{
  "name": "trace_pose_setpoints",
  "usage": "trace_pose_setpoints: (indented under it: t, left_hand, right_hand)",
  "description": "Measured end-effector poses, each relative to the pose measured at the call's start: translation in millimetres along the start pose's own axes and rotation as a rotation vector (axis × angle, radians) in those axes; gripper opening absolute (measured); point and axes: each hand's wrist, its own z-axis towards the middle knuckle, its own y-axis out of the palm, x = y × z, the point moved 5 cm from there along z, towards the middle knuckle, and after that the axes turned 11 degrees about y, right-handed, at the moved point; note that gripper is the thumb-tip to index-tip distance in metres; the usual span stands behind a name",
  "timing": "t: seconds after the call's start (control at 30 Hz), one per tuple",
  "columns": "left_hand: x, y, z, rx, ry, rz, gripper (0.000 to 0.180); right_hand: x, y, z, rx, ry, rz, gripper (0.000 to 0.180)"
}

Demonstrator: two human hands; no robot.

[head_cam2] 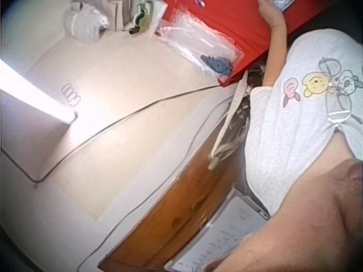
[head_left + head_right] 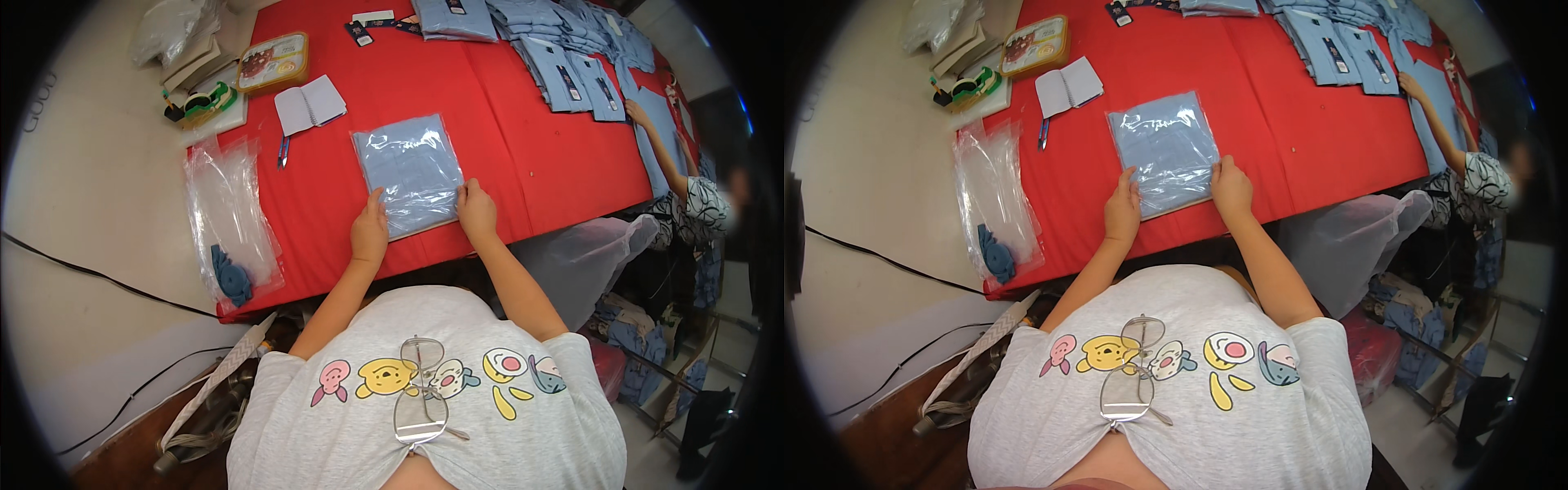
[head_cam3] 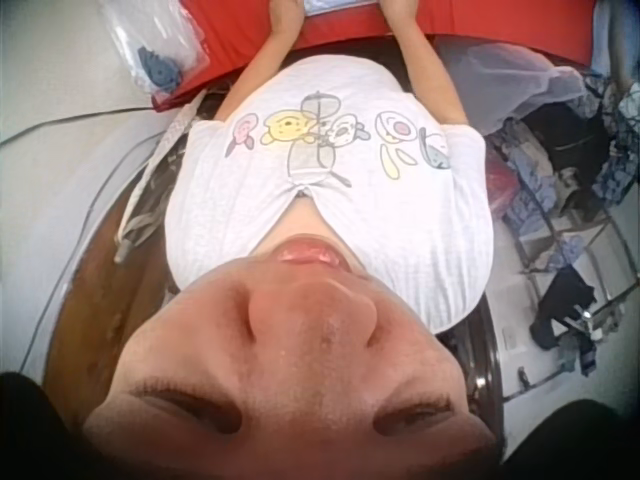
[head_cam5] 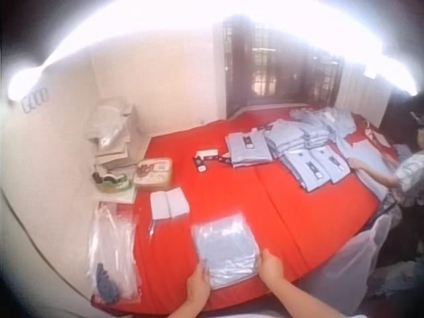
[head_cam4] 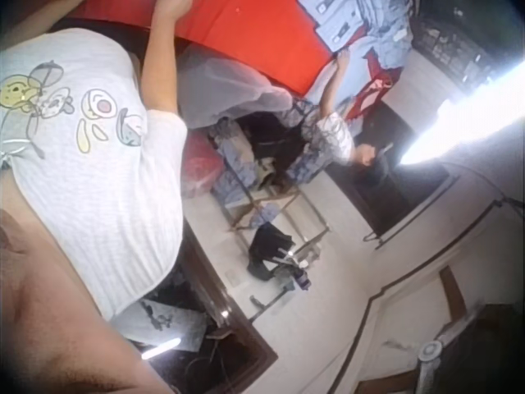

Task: The person places folded shirts into individual plastic bags and seals them.

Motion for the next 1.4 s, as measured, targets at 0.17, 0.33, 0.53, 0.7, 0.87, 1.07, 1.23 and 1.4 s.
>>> trace_pose_setpoints:
  t: [0.17,0.33,0.53,0.7,0.87,1.07,1.23,1.4]
  left_hand:
    - [8.8,-25.7,5.9,0.139,0.138,0.228,0.054]
    - [41.1,1.0,18.5,-0.014,0.527,0.281,0.068]
    - [26.2,39.3,36.3,-0.093,0.530,0.400,0.069]
    - [22.6,41.5,39.4,-0.124,0.524,0.406,0.068]
    - [24.0,40.5,39.2,-0.137,0.515,0.426,0.069]
    - [43.4,30.7,71.3,-0.236,0.418,0.313,0.073]
    - [41.8,40.4,109.8,-0.074,0.588,0.366,0.073]
    - [37.3,48.1,117.2,-0.152,0.534,0.402,0.073]
  right_hand:
    - [-11.4,-31.3,-3.7,0.065,0.003,0.244,0.016]
    - [-53.5,-29.2,-41.4,-0.001,-0.653,0.124,0.047]
    - [-50.1,14.7,-58.5,-0.111,-0.653,-0.148,0.064]
    - [-29.9,5.4,-46.4,-0.165,-0.549,-0.175,0.067]
    - [-6.7,-7.7,-38.7,-0.119,-0.450,-0.142,0.069]
    - [-29.0,-18.0,-15.1,-0.143,-0.510,-0.222,0.072]
    - [-66.2,14.6,3.4,-0.041,-0.571,-0.119,0.076]
    - [-61.2,21.2,14.6,-0.099,-0.561,-0.095,0.077]
